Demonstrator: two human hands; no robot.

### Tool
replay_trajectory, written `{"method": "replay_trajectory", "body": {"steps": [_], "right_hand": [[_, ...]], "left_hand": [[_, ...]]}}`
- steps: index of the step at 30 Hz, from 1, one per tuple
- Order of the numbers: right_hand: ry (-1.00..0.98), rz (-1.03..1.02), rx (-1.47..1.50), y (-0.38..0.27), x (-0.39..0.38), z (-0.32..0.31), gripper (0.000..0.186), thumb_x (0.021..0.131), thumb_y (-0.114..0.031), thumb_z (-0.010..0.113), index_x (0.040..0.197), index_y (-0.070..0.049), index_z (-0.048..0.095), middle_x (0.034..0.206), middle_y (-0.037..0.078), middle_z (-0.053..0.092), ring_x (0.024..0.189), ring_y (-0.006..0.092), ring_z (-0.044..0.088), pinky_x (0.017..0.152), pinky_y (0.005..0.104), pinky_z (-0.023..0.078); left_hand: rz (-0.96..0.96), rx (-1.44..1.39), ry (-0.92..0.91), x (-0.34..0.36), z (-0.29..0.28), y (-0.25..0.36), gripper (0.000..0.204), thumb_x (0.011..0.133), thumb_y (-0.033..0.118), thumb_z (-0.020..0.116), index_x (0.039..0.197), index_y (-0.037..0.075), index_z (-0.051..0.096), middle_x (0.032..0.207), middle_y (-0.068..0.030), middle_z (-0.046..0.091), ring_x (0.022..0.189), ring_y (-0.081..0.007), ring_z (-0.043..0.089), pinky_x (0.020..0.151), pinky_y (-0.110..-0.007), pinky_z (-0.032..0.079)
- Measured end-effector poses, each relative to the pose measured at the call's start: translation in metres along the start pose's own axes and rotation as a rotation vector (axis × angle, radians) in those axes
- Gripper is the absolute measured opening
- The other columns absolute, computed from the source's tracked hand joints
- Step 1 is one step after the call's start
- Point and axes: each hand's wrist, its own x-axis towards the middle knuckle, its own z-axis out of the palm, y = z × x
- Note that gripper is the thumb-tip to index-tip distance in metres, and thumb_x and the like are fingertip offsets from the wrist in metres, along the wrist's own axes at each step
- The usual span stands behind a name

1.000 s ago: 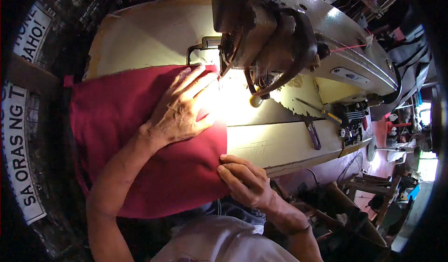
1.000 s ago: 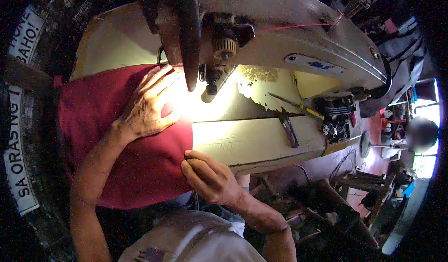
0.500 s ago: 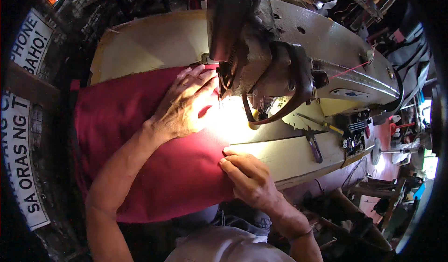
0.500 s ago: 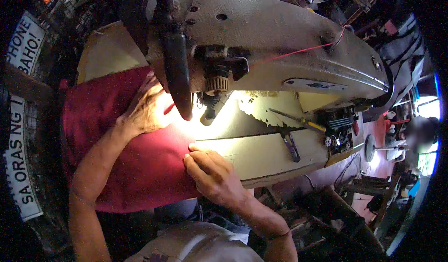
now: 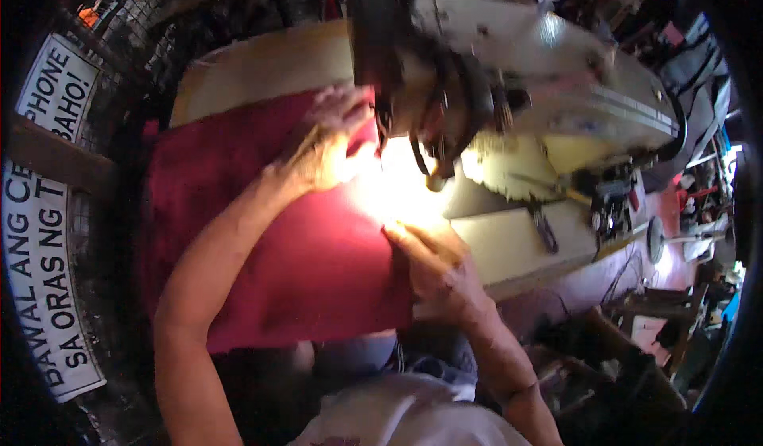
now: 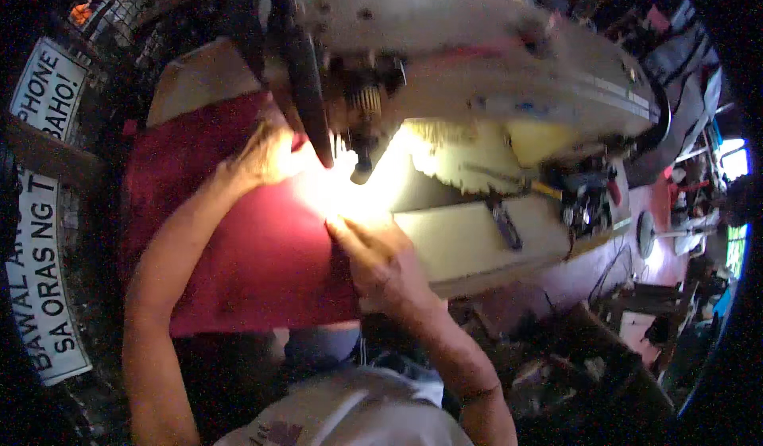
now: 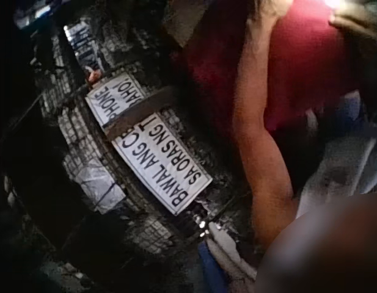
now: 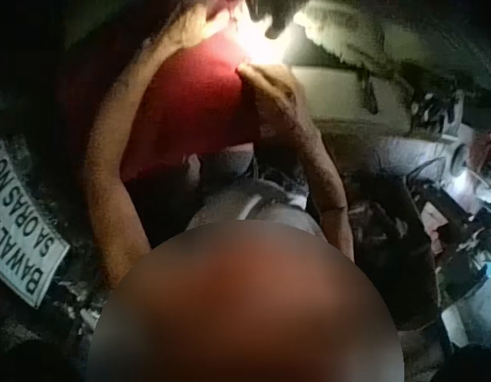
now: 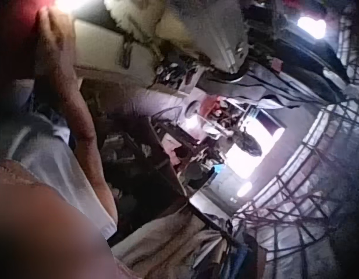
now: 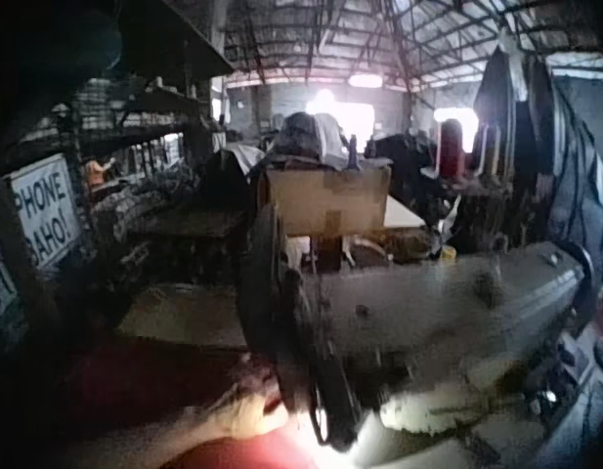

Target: Sewing a piece of leather using an industrial sewing machine.

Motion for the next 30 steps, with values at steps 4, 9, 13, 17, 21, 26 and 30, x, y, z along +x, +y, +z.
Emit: {"method": "replay_trajectory", "body": {"steps": [4,9,13,17,21,26,30], "right_hand": [[0.179,0.182,0.083,-0.047,-0.080,-0.005,0.041,0.085,0.004,0.063,0.125,-0.004,0.063,0.115,0.016,0.066,0.107,0.0355,0.065,0.095,0.0409,0.051],[-0.048,0.713,0.319,-0.047,-0.172,0.032,0.032,0.091,0.000,0.062,0.124,0.000,0.063,0.115,0.014,0.067,0.102,0.0300,0.068,0.097,0.0358,0.051],[-0.083,0.894,1.137,-0.025,-0.172,0.075,0.041,0.092,-0.002,0.066,0.131,0.001,0.057,0.121,0.016,0.065,0.107,0.0209,0.064,0.096,0.0315,0.051],[-0.023,0.796,1.661,-0.031,-0.154,0.084,0.047,0.096,-0.008,0.065,0.139,0.002,0.049,0.124,0.013,0.064,0.109,0.0178,0.063,0.104,0.0320,0.047],[-0.014,0.765,1.545,-0.042,-0.148,0.070,0.030,0.097,-0.015,0.067,0.122,0.001,0.066,0.110,0.007,0.070,0.099,0.0134,0.063,0.094,0.0303,0.050],[0.012,0.765,1.475,-0.047,-0.150,0.061,0.022,0.098,-0.018,0.067,0.111,0.000,0.072,0.098,0.003,0.071,0.092,0.0104,0.062,0.087,0.0279,0.050],[0.028,0.731,1.415,-0.052,-0.149,0.059,0.022,0.098,-0.017,0.066,0.110,0.000,0.073,0.093,0.002,0.071,0.089,0.0088,0.061,0.084,0.0274,0.050]], "left_hand": [[0.126,0.167,0.270,-0.033,-0.013,0.033,0.048,0.082,0.012,0.072,0.125,-0.002,0.059,0.132,-0.0196,0.058,0.120,-0.0388,0.056,0.105,-0.049,0.044],[0.104,0.046,0.094,-0.125,-0.046,0.130,0.045,0.078,0.009,0.075,0.120,-0.001,0.062,0.130,-0.0168,0.059,0.124,-0.0359,0.055,0.108,-0.049,0.043],[0.141,0.004,-0.149,-0.166,-0.028,0.188,0.042,0.079,0.014,0.077,0.117,0.002,0.063,0.134,-0.0153,0.056,0.131,-0.0367,0.050,0.110,-0.053,0.041],[0.186,0.155,-0.112,-0.175,0.005,0.200,0.035,0.083,0.014,0.074,0.114,0.003,0.062,0.136,-0.0147,0.054,0.133,-0.0376,0.048,0.111,-0.054,0.041],[0.159,0.132,0.013,-0.178,0.012,0.197,0.024,0.087,0.011,0.069,0.109,0.004,0.062,0.132,-0.0137,0.056,0.132,-0.0362,0.050,0.111,-0.054,0.042],[0.123,0.055,-0.029,-0.176,0.005,0.200,0.031,0.080,0.002,0.074,0.108,0.003,0.062,0.127,-0.0135,0.059,0.130,-0.0374,0.052,0.109,-0.055,0.044],[0.198,0.063,0.019,-0.175,0.004,0.202,0.029,0.080,0.000,0.074,0.107,0.001,0.065,0.121,-0.0130,0.062,0.124,-0.0360,0.057,0.106,-0.054,0.047]]}}
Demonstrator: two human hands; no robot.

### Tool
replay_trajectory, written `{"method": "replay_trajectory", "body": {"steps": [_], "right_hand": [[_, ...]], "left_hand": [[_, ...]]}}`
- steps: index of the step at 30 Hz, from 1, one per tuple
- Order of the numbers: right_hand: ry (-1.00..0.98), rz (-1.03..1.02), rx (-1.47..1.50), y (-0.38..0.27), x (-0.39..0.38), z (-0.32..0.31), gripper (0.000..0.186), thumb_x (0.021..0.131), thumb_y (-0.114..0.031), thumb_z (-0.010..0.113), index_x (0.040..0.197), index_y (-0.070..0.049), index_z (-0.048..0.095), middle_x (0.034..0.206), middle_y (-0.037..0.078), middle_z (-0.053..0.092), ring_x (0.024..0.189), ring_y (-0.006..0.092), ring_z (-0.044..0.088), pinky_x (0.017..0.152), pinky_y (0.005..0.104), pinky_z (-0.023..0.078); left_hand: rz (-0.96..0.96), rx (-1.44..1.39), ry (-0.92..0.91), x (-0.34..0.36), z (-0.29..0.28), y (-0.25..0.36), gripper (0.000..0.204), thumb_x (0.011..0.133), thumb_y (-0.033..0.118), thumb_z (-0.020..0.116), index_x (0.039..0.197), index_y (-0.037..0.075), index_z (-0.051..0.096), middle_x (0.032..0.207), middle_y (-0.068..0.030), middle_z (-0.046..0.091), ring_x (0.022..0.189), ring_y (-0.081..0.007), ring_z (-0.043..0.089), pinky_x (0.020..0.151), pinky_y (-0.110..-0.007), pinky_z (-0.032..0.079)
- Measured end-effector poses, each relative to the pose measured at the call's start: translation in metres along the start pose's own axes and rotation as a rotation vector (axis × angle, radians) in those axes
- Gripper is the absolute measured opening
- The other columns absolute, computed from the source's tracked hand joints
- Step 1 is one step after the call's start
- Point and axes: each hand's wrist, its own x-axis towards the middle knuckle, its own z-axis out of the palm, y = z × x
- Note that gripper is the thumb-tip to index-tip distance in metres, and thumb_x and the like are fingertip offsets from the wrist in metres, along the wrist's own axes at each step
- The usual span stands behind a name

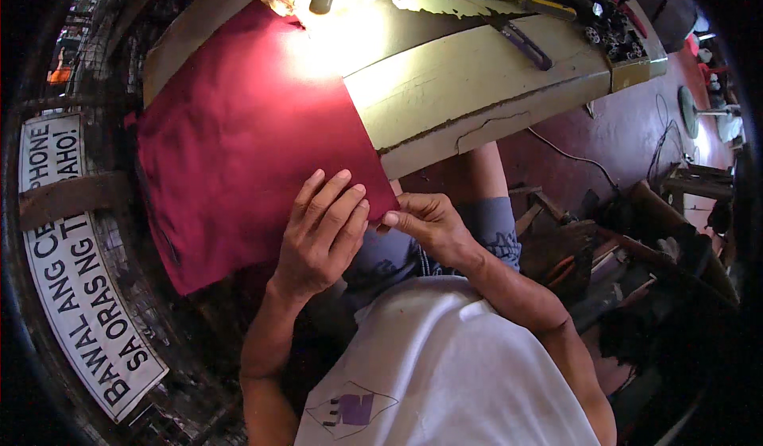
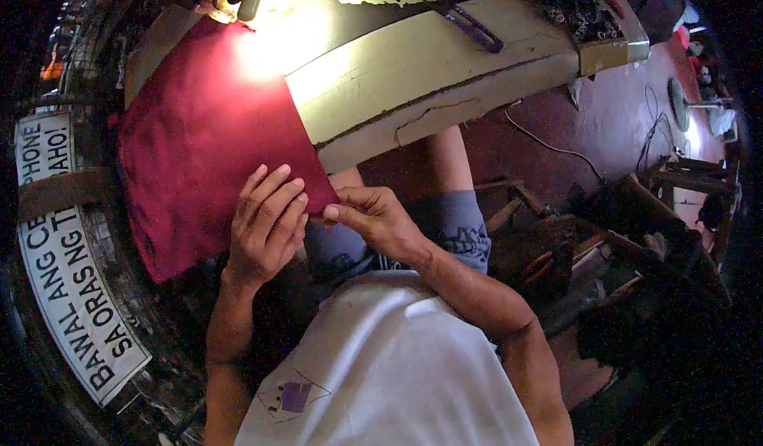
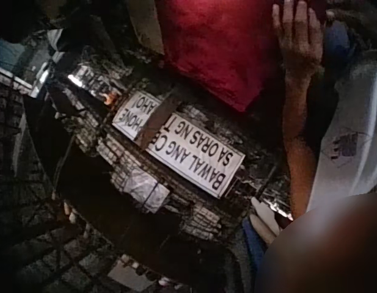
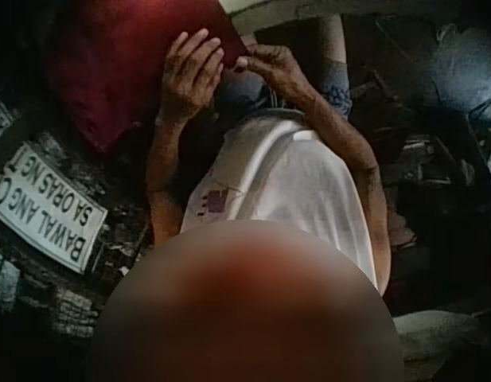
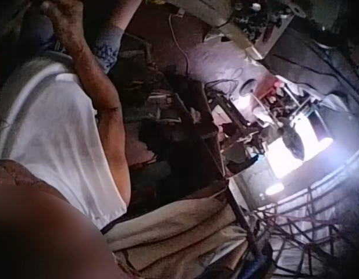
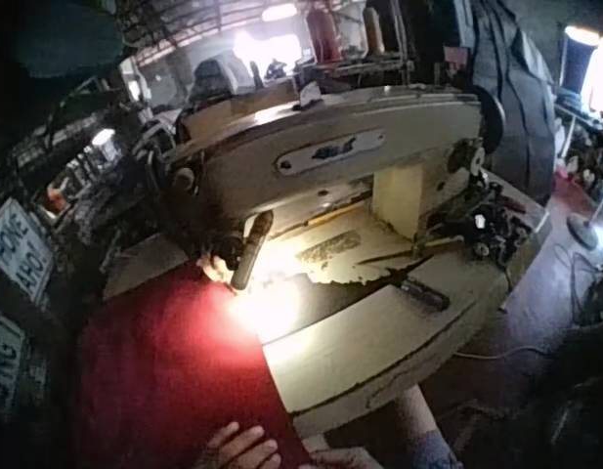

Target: Sewing a piece of leather using an industrial sewing machine.

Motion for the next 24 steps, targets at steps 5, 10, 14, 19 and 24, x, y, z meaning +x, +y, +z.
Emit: {"method": "replay_trajectory", "body": {"steps": [5,10,14,19,24], "right_hand": [[0.020,0.022,-0.023,-0.002,-0.002,0.003,0.020,0.097,-0.015,0.067,0.108,0.001,0.073,0.093,0.003,0.071,0.088,0.0092,0.061,0.083,0.0272,0.050],[0.026,-0.006,-0.032,0.002,-0.002,0.003,0.018,0.095,-0.011,0.068,0.107,0.001,0.073,0.094,0.003,0.071,0.088,0.0097,0.061,0.084,0.0276,0.050],[0.037,0.000,-0.016,0.005,0.000,0.006,0.016,0.095,-0.007,0.068,0.106,0.002,0.073,0.095,0.003,0.072,0.090,0.0090,0.062,0.085,0.0269,0.051],[0.043,-0.023,0.005,0.001,-0.001,0.009,0.016,0.095,-0.007,0.068,0.106,0.002,0.074,0.093,0.003,0.072,0.089,0.0085,0.063,0.084,0.0263,0.052],[0.074,-0.001,-0.086,-0.004,-0.005,0.009,0.016,0.094,-0.010,0.071,0.104,0.002,0.075,0.093,0.003,0.073,0.089,0.0079,0.063,0.083,0.0261,0.053]], "left_hand": [[0.014,-0.011,0.057,-0.004,0.000,0.001,0.028,0.079,0.000,0.075,0.107,0.000,0.069,0.107,-0.0104,0.063,0.102,-0.0299,0.062,0.095,-0.049,0.052],[0.022,0.016,0.090,-0.007,0.002,0.004,0.031,0.078,0.000,0.076,0.108,0.000,0.071,0.099,-0.0089,0.060,0.093,-0.0282,0.060,0.084,-0.045,0.052],[0.002,0.017,0.114,-0.009,0.004,0.006,0.033,0.076,0.000,0.076,0.109,0.000,0.072,0.097,-0.0081,0.059,0.091,-0.0271,0.059,0.080,-0.043,0.051],[0.042,0.039,0.084,-0.012,0.006,0.004,0.035,0.083,0.012,0.068,0.116,0.000,0.070,0.105,-0.0091,0.058,0.099,-0.0266,0.058,0.088,-0.044,0.050],[0.087,0.033,0.083,-0.014,0.008,0.008,0.035,0.085,0.014,0.068,0.118,0.001,0.070,0.108,-0.0084,0.058,0.100,-0.0256,0.058,0.090,-0.044,0.050]]}}
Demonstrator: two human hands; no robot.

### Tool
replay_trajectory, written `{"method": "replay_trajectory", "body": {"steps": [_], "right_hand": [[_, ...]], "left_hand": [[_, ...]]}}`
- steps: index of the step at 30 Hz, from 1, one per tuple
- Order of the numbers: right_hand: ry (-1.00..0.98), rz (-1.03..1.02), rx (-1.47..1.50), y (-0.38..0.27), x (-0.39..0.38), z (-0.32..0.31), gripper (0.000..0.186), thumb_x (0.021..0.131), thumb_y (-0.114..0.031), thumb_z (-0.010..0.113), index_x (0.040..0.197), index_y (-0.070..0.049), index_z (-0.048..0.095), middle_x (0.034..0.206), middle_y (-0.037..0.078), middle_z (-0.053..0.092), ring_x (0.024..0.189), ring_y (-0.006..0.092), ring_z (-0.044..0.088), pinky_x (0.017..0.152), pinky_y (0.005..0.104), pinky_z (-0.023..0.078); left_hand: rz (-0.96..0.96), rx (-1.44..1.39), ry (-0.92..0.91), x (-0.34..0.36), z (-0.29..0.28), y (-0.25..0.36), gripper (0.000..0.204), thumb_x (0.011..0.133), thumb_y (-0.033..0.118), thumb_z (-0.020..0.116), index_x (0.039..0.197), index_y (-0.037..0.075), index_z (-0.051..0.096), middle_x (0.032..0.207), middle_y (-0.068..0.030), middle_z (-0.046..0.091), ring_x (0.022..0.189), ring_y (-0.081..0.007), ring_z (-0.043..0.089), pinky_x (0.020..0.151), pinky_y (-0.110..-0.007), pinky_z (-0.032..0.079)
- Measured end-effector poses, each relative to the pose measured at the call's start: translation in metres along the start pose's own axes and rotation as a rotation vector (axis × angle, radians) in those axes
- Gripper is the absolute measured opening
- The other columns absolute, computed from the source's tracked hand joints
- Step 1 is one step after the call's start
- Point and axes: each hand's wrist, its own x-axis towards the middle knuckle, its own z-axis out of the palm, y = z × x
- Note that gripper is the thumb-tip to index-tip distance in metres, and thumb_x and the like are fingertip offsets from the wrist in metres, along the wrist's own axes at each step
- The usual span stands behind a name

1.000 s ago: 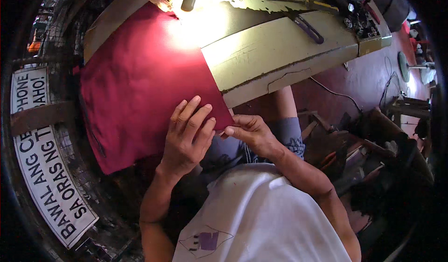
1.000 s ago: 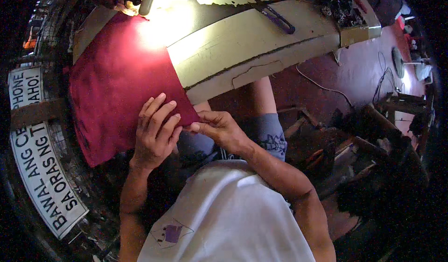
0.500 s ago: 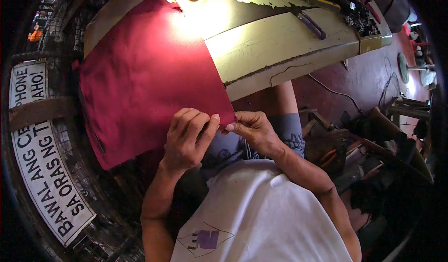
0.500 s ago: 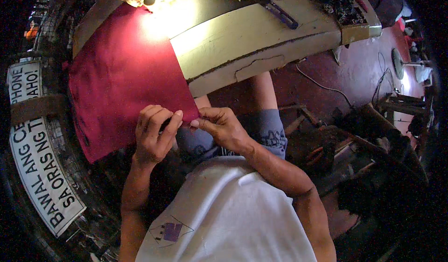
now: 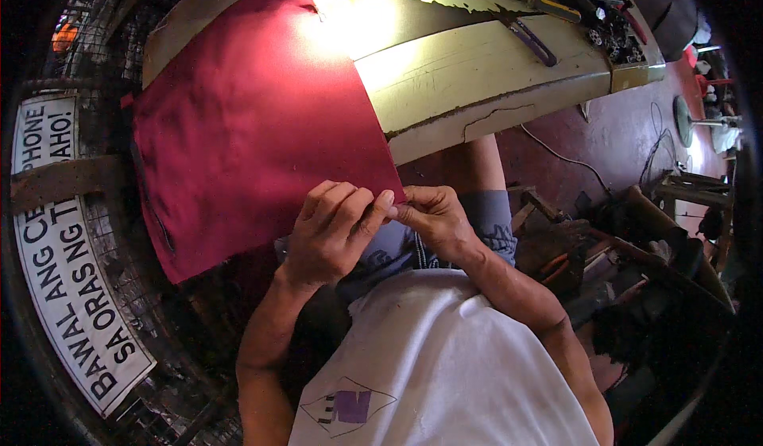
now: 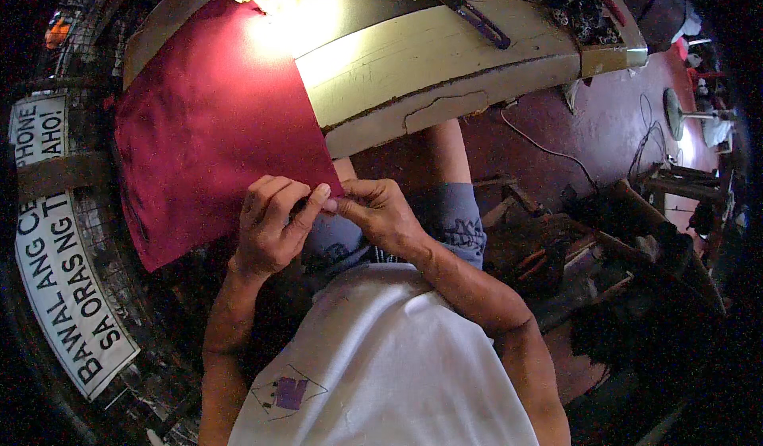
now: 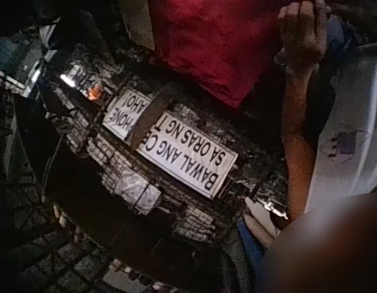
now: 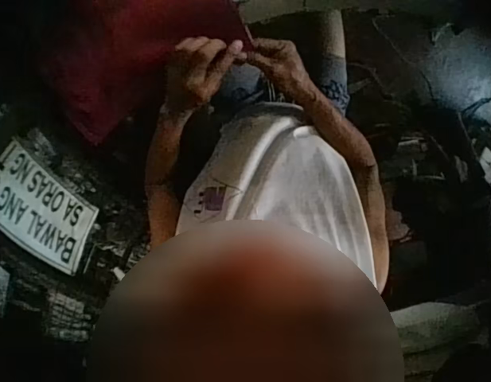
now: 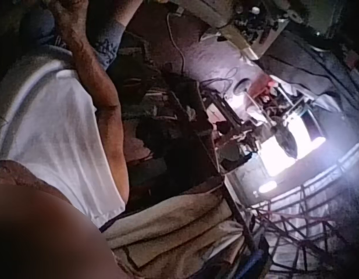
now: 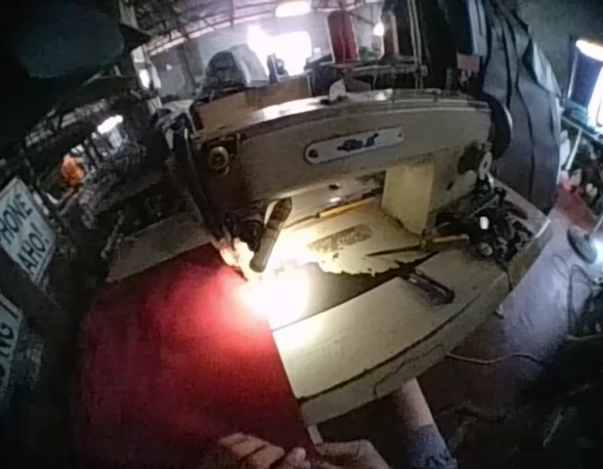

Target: Sewing a piece of leather using an industrial sewing machine.

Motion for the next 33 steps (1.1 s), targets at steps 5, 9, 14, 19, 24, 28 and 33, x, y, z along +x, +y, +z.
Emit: {"method": "replay_trajectory", "body": {"steps": [5,9,14,19,24,28,33], "right_hand": [[0.038,0.016,0.014,0.000,0.001,0.003,0.017,0.093,-0.010,0.071,0.105,0.002,0.075,0.092,0.001,0.071,0.087,0.0067,0.061,0.081,0.0254,0.052],[0.022,-0.014,0.073,0.000,0.000,0.004,0.018,0.093,-0.012,0.072,0.104,0.002,0.075,0.087,0.000,0.070,0.086,0.0059,0.059,0.081,0.0257,0.050],[-0.017,0.122,0.063,-0.008,-0.002,0.000,0.020,0.092,-0.014,0.073,0.102,0.003,0.074,0.089,0.001,0.069,0.086,0.0066,0.059,0.081,0.0264,0.049],[0.035,0.128,-0.220,-0.028,-0.009,0.005,0.022,0.089,-0.012,0.074,0.106,0.002,0.072,0.103,0.007,0.070,0.088,0.0141,0.062,0.083,0.0308,0.052],[0.119,-0.894,-1.288,-0.057,0.000,-0.005,0.036,0.076,-0.008,0.071,0.112,-0.001,0.070,0.125,0.017,0.063,0.114,0.0313,0.062,0.090,0.0406,0.055],[-0.205,-1.237,-1.523,-0.080,0.012,-0.012,0.040,0.069,-0.013,0.069,0.106,0.002,0.071,0.118,0.017,0.066,0.113,0.0320,0.065,0.094,0.0435,0.056],[-0.262,-1.305,-1.533,-0.101,0.012,-0.005,0.037,0.070,-0.009,0.070,0.104,0.004,0.072,0.111,0.018,0.067,0.109,0.0325,0.068,0.089,0.0427,0.060]], "left_hand": [[-0.042,-0.022,-0.053,0.000,0.000,0.002,0.046,0.077,0.008,0.071,0.123,0.005,0.068,0.110,-0.0068,0.056,0.104,-0.0265,0.054,0.091,-0.046,0.049],[-0.018,0.035,-0.084,-0.001,-0.001,-0.001,0.034,0.087,0.013,0.068,0.119,0.003,0.069,0.109,-0.0064,0.058,0.106,-0.0245,0.056,0.094,-0.042,0.048],[-0.029,-0.025,-0.022,0.000,0.003,0.002,0.038,0.086,0.009,0.069,0.123,0.000,0.066,0.109,-0.0083,0.059,0.102,-0.0243,0.058,0.090,-0.041,0.051],[-0.026,-0.084,0.067,-0.001,0.006,0.001,0.044,0.081,0.003,0.072,0.124,-0.002,0.062,0.110,-0.0099,0.060,0.100,-0.0272,0.059,0.087,-0.042,0.053],[-0.038,-0.108,0.095,-0.005,0.004,-0.001,0.049,0.086,0.005,0.071,0.131,-0.003,0.054,0.111,-0.0118,0.061,0.099,-0.0275,0.060,0.087,-0.041,0.054],[-0.103,-0.136,0.182,-0.004,0.002,0.006,0.050,0.085,0.006,0.070,0.132,0.000,0.054,0.116,-0.0126,0.061,0.102,-0.0294,0.061,0.090,-0.042,0.053],[-0.439,0.263,0.126,-0.010,-0.019,0.001,0.052,0.079,-0.002,0.062,0.131,0.004,0.058,0.124,-0.0112,0.063,0.118,-0.0345,0.058,0.100,-0.049,0.047]]}}
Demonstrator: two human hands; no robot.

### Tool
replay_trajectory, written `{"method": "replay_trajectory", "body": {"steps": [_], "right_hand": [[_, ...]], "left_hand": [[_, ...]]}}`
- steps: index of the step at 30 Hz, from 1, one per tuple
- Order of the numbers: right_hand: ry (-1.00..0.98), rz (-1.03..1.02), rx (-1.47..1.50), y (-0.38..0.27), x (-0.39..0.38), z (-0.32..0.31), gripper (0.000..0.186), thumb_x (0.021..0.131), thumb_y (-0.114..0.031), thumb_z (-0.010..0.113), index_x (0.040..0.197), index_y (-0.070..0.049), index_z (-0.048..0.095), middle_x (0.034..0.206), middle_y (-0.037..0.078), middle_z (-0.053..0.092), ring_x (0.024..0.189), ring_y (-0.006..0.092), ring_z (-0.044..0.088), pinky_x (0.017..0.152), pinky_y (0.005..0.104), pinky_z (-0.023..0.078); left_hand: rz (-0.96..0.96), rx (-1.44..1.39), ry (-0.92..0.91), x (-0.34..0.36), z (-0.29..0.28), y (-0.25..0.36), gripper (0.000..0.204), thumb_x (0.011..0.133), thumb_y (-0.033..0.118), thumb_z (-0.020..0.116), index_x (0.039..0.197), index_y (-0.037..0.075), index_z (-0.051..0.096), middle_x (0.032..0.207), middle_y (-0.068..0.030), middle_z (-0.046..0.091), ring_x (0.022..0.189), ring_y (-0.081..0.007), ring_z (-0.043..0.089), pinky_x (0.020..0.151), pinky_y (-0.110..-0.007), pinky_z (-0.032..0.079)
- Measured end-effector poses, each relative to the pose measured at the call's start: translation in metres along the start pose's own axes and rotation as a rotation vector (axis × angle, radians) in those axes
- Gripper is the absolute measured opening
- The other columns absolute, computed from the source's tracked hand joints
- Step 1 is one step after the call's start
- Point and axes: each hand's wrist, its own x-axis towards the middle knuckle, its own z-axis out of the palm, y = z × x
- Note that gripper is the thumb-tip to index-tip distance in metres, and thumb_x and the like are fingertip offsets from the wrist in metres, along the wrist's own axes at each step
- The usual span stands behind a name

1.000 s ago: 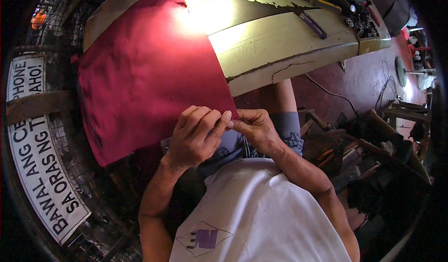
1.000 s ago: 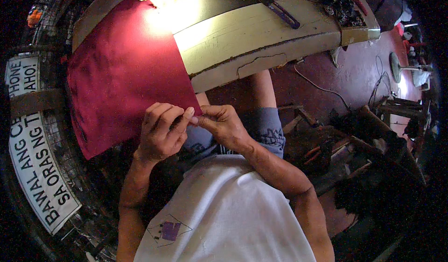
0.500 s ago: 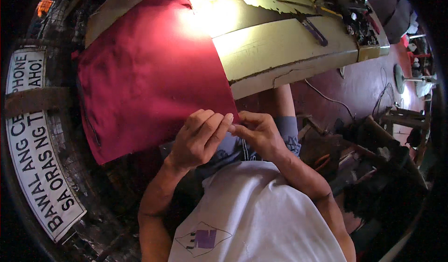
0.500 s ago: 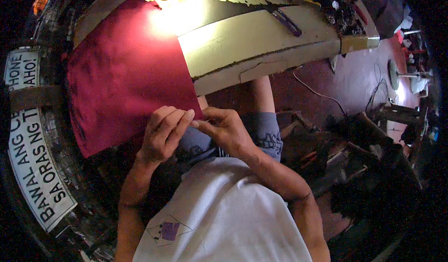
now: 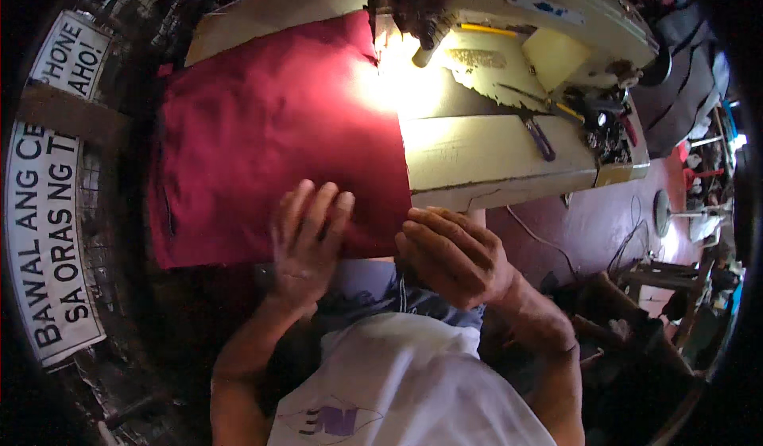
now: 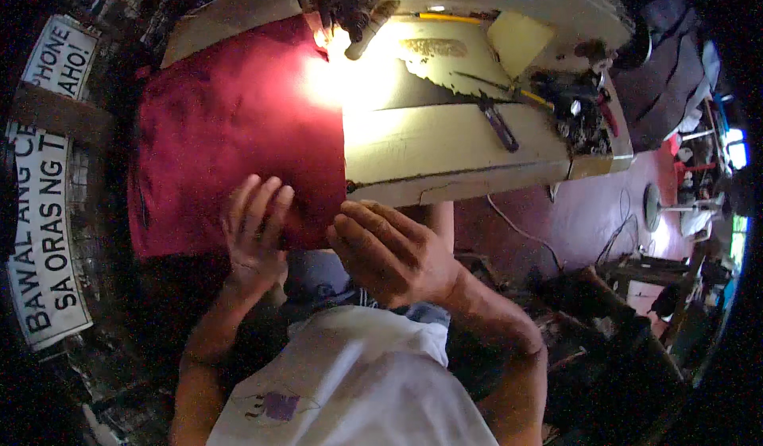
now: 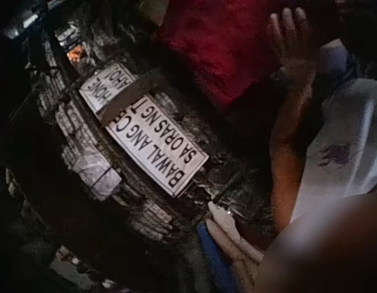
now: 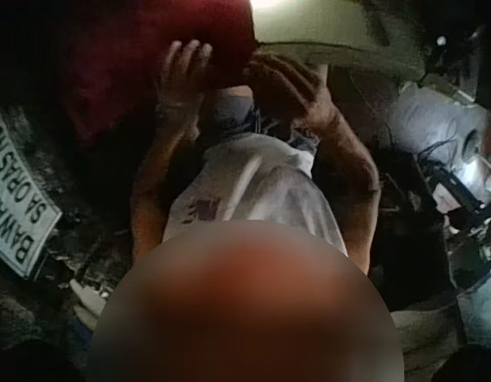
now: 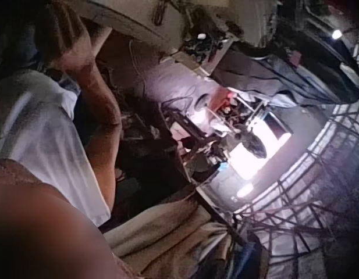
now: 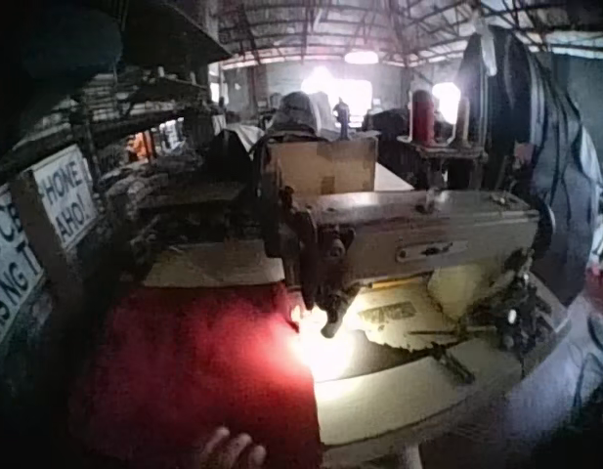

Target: Sewing a piece of leather using an industrial sewing machine.

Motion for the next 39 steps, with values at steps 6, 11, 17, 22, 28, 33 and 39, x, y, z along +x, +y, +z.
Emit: {"method": "replay_trajectory", "body": {"steps": [6,11,17,22,28,33,39], "right_hand": [[-0.020,0.100,0.188,-0.003,-0.007,0.031,0.044,0.069,-0.006,0.069,0.111,0.007,0.068,0.110,0.020,0.066,0.107,0.0358,0.067,0.089,0.0428,0.060],[0.004,0.114,0.222,-0.002,-0.024,0.040,0.046,0.068,-0.005,0.069,0.112,0.008,0.067,0.108,0.022,0.066,0.106,0.0370,0.067,0.090,0.0429,0.060],[-0.024,0.085,0.227,0.004,-0.017,0.036,0.043,0.070,-0.007,0.069,0.110,0.008,0.068,0.107,0.021,0.067,0.105,0.0363,0.068,0.090,0.0430,0.060],[-0.022,0.103,0.189,0.014,-0.010,0.038,0.041,0.072,-0.009,0.068,0.109,0.006,0.069,0.107,0.019,0.068,0.105,0.0333,0.068,0.092,0.0438,0.060],[-0.006,0.108,0.124,0.019,-0.005,0.040,0.039,0.071,-0.011,0.067,0.107,0.002,0.070,0.106,0.015,0.068,0.105,0.0296,0.068,0.096,0.0451,0.057],[-0.028,0.133,0.144,0.017,-0.004,0.040,0.036,0.074,-0.009,0.066,0.107,0.003,0.070,0.105,0.014,0.068,0.104,0.0298,0.068,0.096,0.0454,0.057],[-0.012,0.123,0.152,0.022,-0.002,0.038,0.030,0.075,-0.010,0.071,0.102,0.003,0.071,0.096,0.012,0.069,0.096,0.0287,0.071,0.090,0.0440,0.060]], "left_hand": [[0.233,0.090,-0.101,0.000,-0.011,-0.036,0.031,0.088,0.013,0.058,0.116,0.008,0.070,0.129,-0.0054,0.064,0.124,-0.0278,0.056,0.101,-0.045,0.045],[0.325,0.108,-0.091,0.001,-0.009,-0.048,0.027,0.088,0.014,0.062,0.113,0.010,0.071,0.126,-0.0031,0.065,0.114,-0.0215,0.058,0.093,-0.038,0.047],[0.345,0.110,-0.112,0.003,-0.008,-0.051,0.028,0.088,0.016,0.062,0.114,0.012,0.071,0.127,-0.0014,0.066,0.112,-0.0200,0.058,0.091,-0.036,0.046],[0.359,0.077,-0.109,0.020,-0.004,-0.057,0.028,0.089,0.015,0.060,0.114,0.010,0.071,0.126,-0.0040,0.066,0.112,-0.0218,0.058,0.092,-0.038,0.046],[0.177,-0.248,-0.637,0.060,-0.054,-0.045,0.052,0.086,0.032,0.068,0.130,0.005,0.060,0.143,-0.0111,0.051,0.131,-0.0319,0.047,0.108,-0.051,0.039],[0.166,-0.325,-0.388,0.102,0.000,-0.041,0.062,0.081,0.038,0.075,0.131,0.004,0.059,0.141,-0.0153,0.051,0.137,-0.0362,0.043,0.113,-0.055,0.033],[0.163,-0.281,-0.277,0.095,0.042,-0.052,0.057,0.081,0.037,0.076,0.126,0.004,0.063,0.139,-0.0154,0.053,0.137,-0.0349,0.043,0.115,-0.056,0.030]]}}
